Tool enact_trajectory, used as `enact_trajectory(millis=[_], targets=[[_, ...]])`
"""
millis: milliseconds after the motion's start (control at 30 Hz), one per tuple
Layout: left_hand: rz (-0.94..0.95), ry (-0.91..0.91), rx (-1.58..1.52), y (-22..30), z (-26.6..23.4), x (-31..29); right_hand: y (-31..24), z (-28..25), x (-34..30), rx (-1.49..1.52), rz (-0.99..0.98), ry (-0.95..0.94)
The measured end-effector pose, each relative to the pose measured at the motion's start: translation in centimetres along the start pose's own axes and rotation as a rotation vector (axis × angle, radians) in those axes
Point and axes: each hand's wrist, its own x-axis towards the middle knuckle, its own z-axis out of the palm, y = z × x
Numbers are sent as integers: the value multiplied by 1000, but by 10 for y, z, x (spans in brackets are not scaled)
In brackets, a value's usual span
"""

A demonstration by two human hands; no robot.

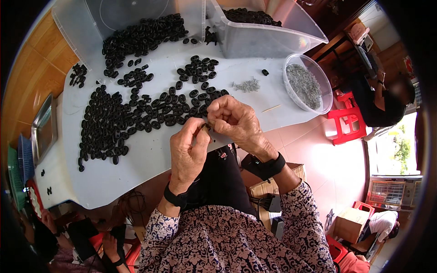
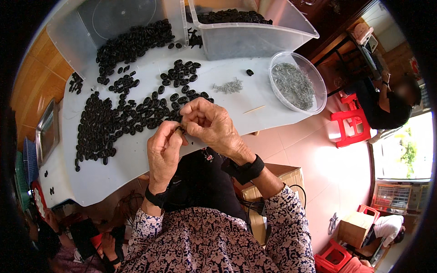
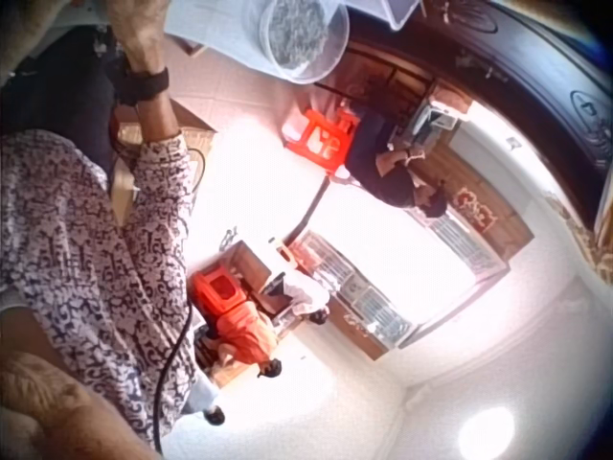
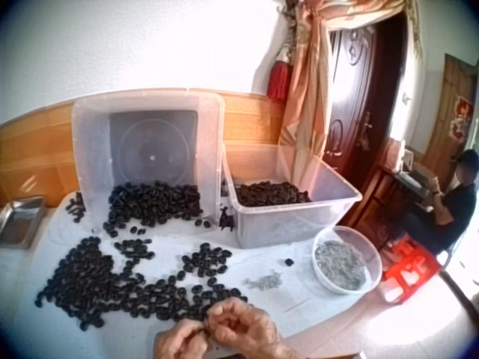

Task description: Assembling small black plastic components by hand, inserting small metal pins into plastic shells.

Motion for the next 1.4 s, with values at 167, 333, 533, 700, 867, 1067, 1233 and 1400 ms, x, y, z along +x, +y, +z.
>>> enact_trajectory(millis=[167,333,533,700,867,1067,1233,1400], targets=[[65,18,38,-8,0,-2,-4,4,-1,3,3,3],[96,26,-62,-4,1,-1,-4,4,1,-116,5,36],[67,6,-92,4,-2,-3,-6,15,3,-179,10,64],[121,61,-133,-1,1,-4,-1,21,1,-210,-19,121],[36,82,-232,-4,-2,-7,-8,24,1,-55,-39,125],[-12,87,-235,-1,-2,-7,7,21,1,0,-48,102],[-57,122,-299,0,6,-5,6,24,0,-85,-55,157],[-27,188,-442,-4,15,-4,5,26,0,1,-44,154]])
